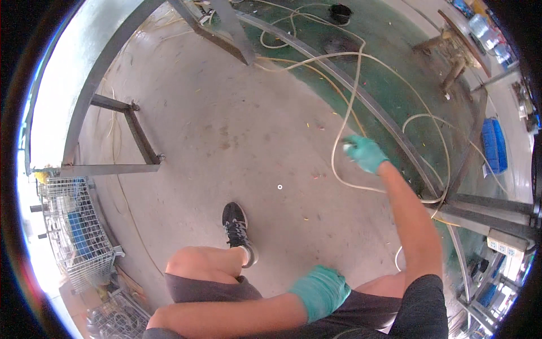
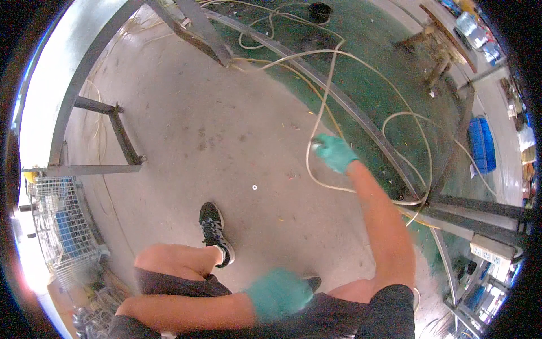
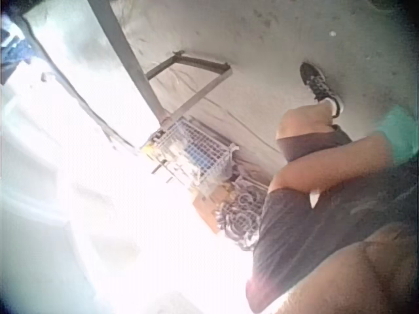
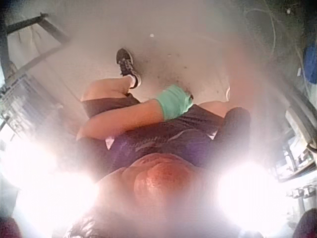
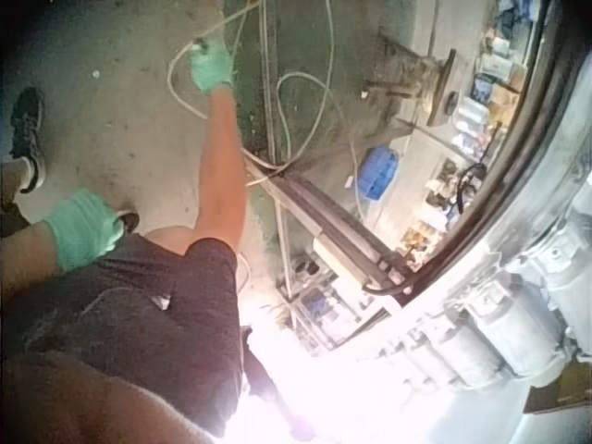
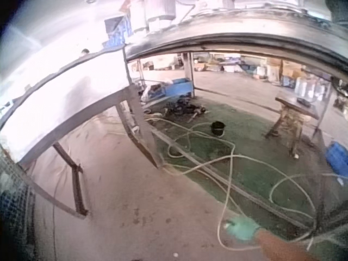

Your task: The person prepares a motor housing for testing by attaching a clear tube, positioning the housing in a metal tray filled with liquid, and then uses a marker to label the housing.

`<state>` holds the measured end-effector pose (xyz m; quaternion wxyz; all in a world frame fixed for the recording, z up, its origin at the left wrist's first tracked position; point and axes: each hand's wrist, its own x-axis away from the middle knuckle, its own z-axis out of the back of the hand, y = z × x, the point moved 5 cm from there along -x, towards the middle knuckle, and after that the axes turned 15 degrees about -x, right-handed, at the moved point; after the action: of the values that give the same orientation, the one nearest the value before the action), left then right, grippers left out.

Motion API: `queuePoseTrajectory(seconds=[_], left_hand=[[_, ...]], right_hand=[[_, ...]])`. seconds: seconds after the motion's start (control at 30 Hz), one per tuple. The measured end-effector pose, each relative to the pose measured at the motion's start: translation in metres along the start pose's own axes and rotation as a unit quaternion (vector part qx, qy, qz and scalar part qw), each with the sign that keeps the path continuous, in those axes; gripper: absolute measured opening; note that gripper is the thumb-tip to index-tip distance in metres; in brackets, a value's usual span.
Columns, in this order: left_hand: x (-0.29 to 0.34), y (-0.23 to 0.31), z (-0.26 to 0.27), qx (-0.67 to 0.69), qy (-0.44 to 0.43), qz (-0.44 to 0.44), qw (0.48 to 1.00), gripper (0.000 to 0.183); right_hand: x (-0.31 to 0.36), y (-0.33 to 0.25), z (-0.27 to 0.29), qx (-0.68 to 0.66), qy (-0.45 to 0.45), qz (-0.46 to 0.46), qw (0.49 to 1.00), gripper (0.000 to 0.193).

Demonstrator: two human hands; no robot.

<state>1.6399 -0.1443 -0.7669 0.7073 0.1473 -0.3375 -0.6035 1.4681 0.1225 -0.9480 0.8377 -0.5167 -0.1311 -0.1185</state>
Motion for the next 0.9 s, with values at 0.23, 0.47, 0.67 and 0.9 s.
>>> queuePoseTrajectory(seconds=[0.23,0.47,0.67,0.9], left_hand=[[0.006,-0.014,0.022,-0.057,-0.041,-0.013,0.997,0.016],[0.025,-0.053,0.013,-0.022,-0.116,0.008,0.993,0.024],[0.120,-0.119,0.041,0.151,-0.098,0.145,0.973,0.043],[0.357,-0.191,0.142,0.556,0.320,0.416,0.645,0.059]], right_hand=[[-0.153,-0.105,-0.113,0.013,-0.065,0.046,0.997,0.046],[-0.126,-0.163,-0.154,-0.117,-0.176,-0.195,0.958,0.094],[-0.012,-0.240,-0.136,0.072,-0.190,-0.240,0.949,0.053],[0.129,-0.287,-0.098,-0.270,-0.074,-0.480,0.831,0.042]])
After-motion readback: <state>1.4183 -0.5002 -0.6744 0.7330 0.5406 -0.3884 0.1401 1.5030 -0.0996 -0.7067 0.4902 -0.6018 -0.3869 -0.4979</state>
